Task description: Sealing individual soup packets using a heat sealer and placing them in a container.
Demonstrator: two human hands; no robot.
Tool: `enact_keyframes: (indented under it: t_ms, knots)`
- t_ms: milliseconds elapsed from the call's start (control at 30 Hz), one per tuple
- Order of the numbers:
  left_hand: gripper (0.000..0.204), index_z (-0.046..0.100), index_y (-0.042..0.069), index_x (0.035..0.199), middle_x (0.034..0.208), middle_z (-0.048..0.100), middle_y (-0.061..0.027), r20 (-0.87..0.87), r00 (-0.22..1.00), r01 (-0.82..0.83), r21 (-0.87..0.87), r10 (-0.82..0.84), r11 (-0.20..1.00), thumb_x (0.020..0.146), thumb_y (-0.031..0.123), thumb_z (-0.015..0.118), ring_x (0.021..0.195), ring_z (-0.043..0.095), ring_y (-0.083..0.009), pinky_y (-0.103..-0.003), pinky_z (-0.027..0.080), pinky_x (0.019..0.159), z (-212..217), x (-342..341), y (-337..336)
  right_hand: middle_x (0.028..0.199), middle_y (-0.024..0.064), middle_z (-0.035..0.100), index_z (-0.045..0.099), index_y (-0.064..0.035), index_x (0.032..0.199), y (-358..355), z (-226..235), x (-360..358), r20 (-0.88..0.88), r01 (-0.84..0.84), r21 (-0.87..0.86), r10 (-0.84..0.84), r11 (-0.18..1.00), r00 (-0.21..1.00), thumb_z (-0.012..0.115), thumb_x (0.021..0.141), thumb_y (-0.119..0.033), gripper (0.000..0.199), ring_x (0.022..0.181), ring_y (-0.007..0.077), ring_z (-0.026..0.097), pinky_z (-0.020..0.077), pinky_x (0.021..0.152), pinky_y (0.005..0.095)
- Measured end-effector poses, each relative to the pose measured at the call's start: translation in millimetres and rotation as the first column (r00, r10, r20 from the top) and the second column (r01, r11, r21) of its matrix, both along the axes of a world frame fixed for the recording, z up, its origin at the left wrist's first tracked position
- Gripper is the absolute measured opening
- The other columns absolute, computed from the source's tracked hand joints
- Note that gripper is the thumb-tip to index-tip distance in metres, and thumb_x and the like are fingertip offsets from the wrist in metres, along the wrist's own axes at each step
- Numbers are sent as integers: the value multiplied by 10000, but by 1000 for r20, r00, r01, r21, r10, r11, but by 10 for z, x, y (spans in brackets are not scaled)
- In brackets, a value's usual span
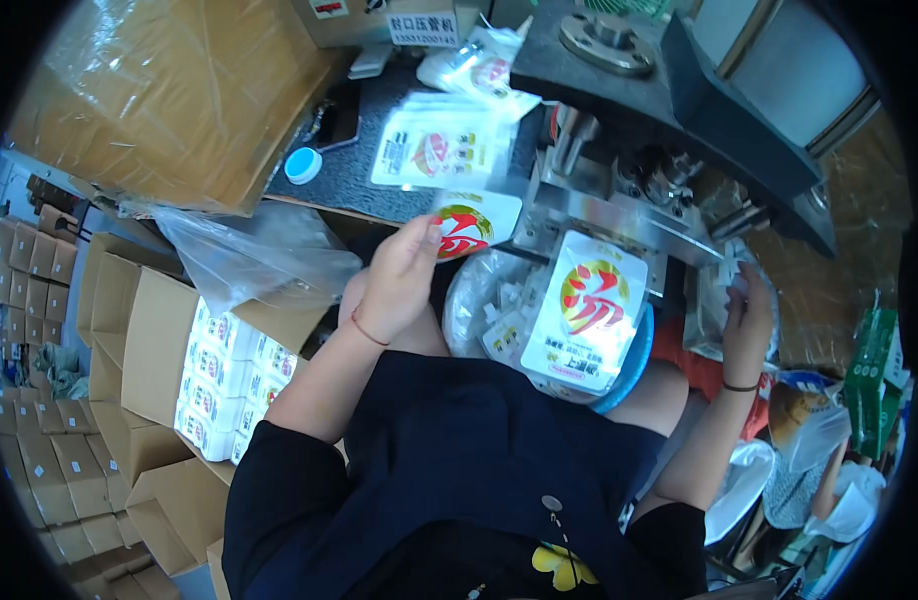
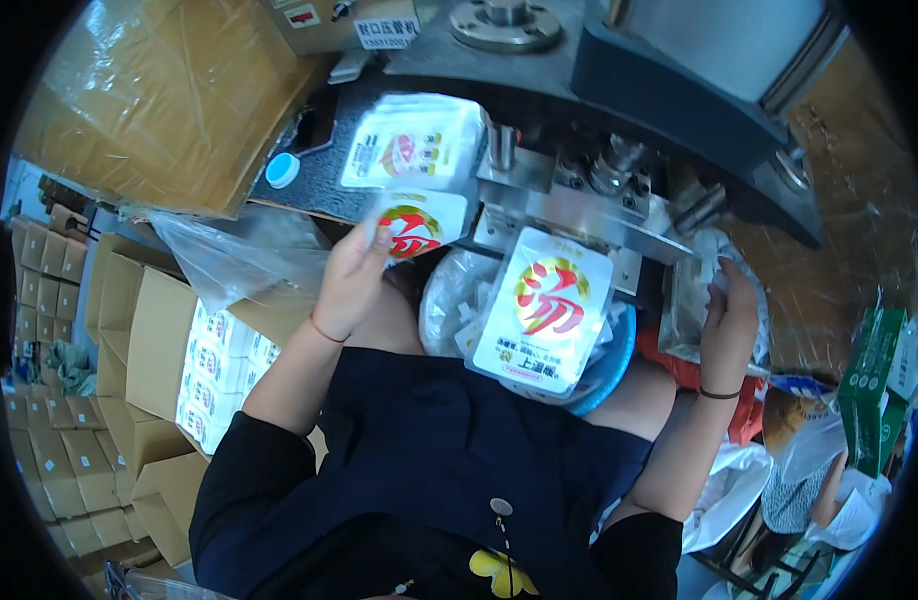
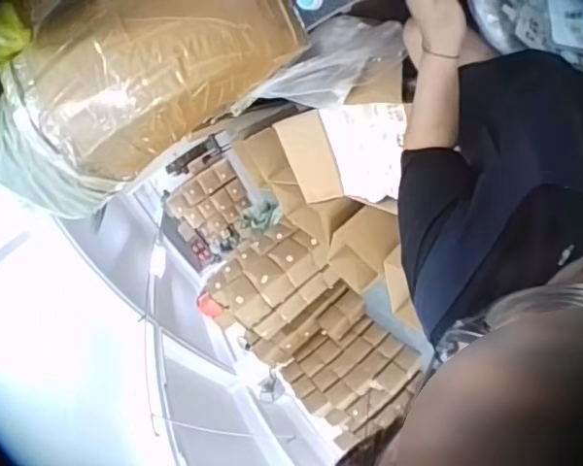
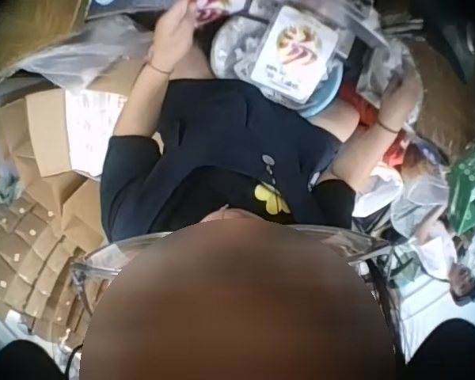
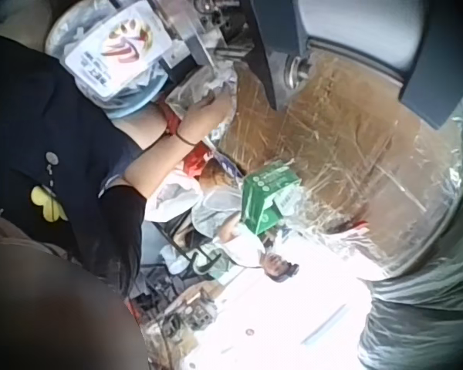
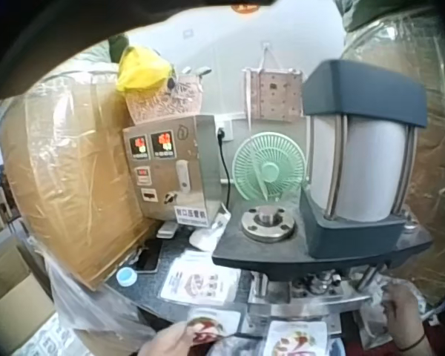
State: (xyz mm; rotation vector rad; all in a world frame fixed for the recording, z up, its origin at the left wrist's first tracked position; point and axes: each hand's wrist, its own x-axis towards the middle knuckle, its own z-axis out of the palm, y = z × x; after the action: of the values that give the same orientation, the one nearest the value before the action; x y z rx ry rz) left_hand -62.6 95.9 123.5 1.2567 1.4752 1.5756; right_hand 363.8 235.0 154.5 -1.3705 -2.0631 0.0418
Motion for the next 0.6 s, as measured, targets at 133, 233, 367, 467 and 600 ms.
enact_keyframes:
  t_ms: [133,233,367,467,600]
  knots:
    - [202,693,-59,1051,947,712,-59,144,950,302,-200,-277,932,956,116,656,837,634,-72,-230,516,761,176,306,-106,1060,120,683,592,-24,1198,-381,129,-256,-252,-127,-88,101,988,962,616,921,-10,278,931,205,684,532,786,288]
    - [176,719,-49,976,897,718,-46,49,935,350,-271,-350,897,899,109,728,799,627,-59,-222,509,706,186,583,-74,1022,119,696,581,-15,1033,-630,236,-675,-419,-387,-200,278,900,864,717,871,-70,218,956,196,666,505,839,297]
    - [215,723,-42,986,863,719,-40,-47,865,459,-325,-499,827,905,157,732,792,612,-48,-223,497,685,117,913,-36,1019,127,696,629,2,1012,-787,502,-1047,-850,-667,-233,184,708,493,668,916,-66,124,986,190,664,513,892,310]
    - [289,713,-40,1045,947,727,-68,209,781,620,-374,-589,690,938,228,705,851,632,-72,-240,511,754,91,1046,-65,989,99,687,657,15,967,-704,439,-1020,-690,-610,-257,299,750,659,612,964,-119,142,918,151,638,494,817,275]
    - [357,672,-47,1135,996,718,-59,507,639,748,-237,-578,620,996,278,620,871,636,-80,-251,522,807,102,1223,-146,928,74,662,647,21,959,-655,438,-730,-498,-563,-347,362,750,788,615,968,-174,197,827,113,583,456,737,250]
